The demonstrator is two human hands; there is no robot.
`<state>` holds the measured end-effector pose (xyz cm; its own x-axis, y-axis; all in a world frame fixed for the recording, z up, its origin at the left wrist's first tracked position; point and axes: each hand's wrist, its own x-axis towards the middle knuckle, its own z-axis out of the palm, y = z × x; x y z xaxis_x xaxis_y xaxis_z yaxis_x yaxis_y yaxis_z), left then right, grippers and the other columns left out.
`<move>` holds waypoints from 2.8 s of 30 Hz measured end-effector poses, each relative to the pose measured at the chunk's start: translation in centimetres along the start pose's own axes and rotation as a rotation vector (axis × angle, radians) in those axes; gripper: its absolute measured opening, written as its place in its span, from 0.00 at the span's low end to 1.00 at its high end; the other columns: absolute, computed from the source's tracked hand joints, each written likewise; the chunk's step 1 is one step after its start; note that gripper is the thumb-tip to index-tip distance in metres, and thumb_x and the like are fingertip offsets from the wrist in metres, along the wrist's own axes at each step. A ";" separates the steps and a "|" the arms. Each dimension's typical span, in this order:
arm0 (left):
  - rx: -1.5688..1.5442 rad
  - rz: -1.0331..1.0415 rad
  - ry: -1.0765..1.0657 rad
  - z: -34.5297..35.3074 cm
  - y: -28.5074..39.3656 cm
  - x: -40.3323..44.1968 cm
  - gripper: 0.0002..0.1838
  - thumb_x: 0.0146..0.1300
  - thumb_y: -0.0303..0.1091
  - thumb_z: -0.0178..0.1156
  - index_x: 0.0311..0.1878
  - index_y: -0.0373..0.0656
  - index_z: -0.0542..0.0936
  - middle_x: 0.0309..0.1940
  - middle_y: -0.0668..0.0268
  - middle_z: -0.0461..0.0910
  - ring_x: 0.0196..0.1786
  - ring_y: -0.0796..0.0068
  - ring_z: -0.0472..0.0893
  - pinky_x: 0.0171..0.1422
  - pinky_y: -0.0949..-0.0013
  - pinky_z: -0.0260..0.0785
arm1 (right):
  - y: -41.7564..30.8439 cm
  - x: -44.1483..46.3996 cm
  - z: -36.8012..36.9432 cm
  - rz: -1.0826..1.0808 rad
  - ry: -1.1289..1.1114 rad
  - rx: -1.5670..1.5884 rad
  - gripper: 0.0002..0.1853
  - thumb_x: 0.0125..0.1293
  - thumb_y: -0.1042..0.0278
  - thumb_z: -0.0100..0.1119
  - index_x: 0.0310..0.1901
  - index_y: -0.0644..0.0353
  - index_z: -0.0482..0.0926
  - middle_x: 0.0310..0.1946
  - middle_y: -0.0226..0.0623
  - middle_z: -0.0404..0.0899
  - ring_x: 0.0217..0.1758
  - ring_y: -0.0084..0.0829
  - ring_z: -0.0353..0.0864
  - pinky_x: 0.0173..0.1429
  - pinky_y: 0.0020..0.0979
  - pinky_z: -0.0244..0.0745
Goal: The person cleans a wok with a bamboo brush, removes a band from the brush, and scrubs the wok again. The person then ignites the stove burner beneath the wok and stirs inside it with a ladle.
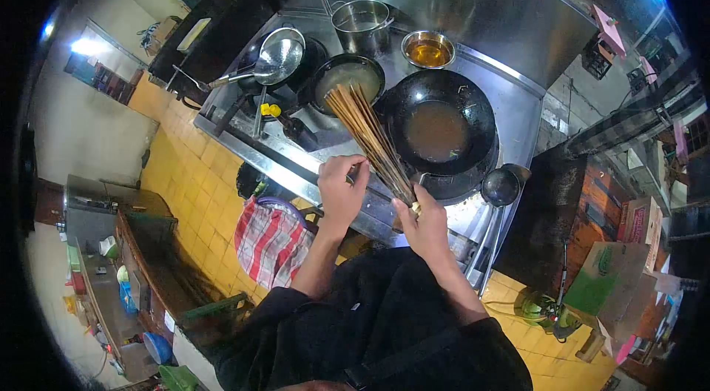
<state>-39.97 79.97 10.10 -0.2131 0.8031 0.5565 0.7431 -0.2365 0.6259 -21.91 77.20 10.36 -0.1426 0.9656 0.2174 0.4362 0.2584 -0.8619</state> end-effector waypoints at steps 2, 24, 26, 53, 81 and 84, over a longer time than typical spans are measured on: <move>-0.040 -0.020 0.031 0.1 0.1 -0.2 0.05 0.55 0.28 0.67 0.35 0.45 0.82 0.31 0.65 0.82 0.36 0.62 0.79 0.44 0.60 0.65 | 0.0 -0.1 0.2 0.027 -0.026 0.014 0.19 0.65 0.64 0.63 0.51 0.70 0.76 0.32 0.57 0.81 0.36 0.53 0.84 0.38 0.40 0.75; -0.284 -0.163 0.085 0.6 1.1 -0.7 0.03 0.61 0.26 0.64 0.37 0.39 0.84 0.30 0.59 0.82 0.32 0.65 0.82 0.38 0.68 0.72 | 1.1 -0.5 1.3 0.046 0.077 0.059 0.15 0.67 0.64 0.61 0.47 0.68 0.77 0.25 0.52 0.79 0.27 0.45 0.82 0.32 0.38 0.73; -0.290 -0.175 0.068 0.3 1.2 -0.7 0.03 0.61 0.26 0.64 0.37 0.38 0.83 0.30 0.60 0.83 0.31 0.67 0.82 0.38 0.69 0.72 | 0.4 -0.2 0.3 0.165 0.002 0.091 0.15 0.67 0.64 0.61 0.47 0.68 0.77 0.27 0.52 0.79 0.29 0.46 0.83 0.34 0.38 0.74; -0.373 -0.265 -0.175 -0.1 -3.2 -2.9 0.06 0.55 0.31 0.68 0.36 0.42 0.84 0.26 0.65 0.82 0.29 0.74 0.80 0.35 0.68 0.68 | 0.7 0.2 -1.9 -0.087 -0.177 -0.246 0.22 0.63 0.63 0.63 0.53 0.72 0.76 0.39 0.58 0.82 0.42 0.56 0.82 0.47 0.45 0.75; -0.295 -0.540 -0.795 -8.2 -13.2 -5.2 0.07 0.57 0.28 0.67 0.39 0.39 0.86 0.31 0.58 0.86 0.32 0.74 0.84 0.40 0.71 0.74 | 4.4 -0.2 -3.0 -0.104 0.111 -0.696 0.27 0.59 0.59 0.67 0.57 0.63 0.75 0.45 0.47 0.79 0.45 0.49 0.80 0.48 0.44 0.75; 0.074 -0.362 -0.445 -13.7 -20.3 -4.9 0.07 0.55 0.22 0.61 0.35 0.37 0.86 0.30 0.63 0.86 0.34 0.75 0.84 0.41 0.71 0.76 | 5.9 -0.2 -3.7 -0.127 0.112 -0.750 0.27 0.59 0.58 0.67 0.58 0.61 0.74 0.45 0.48 0.79 0.45 0.48 0.80 0.48 0.44 0.75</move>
<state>-62.70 73.37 2.19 -0.1867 0.9822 0.0208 0.7182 0.1221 0.6850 -16.06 78.62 6.95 -0.1587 0.9138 0.3738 0.9141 0.2791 -0.2942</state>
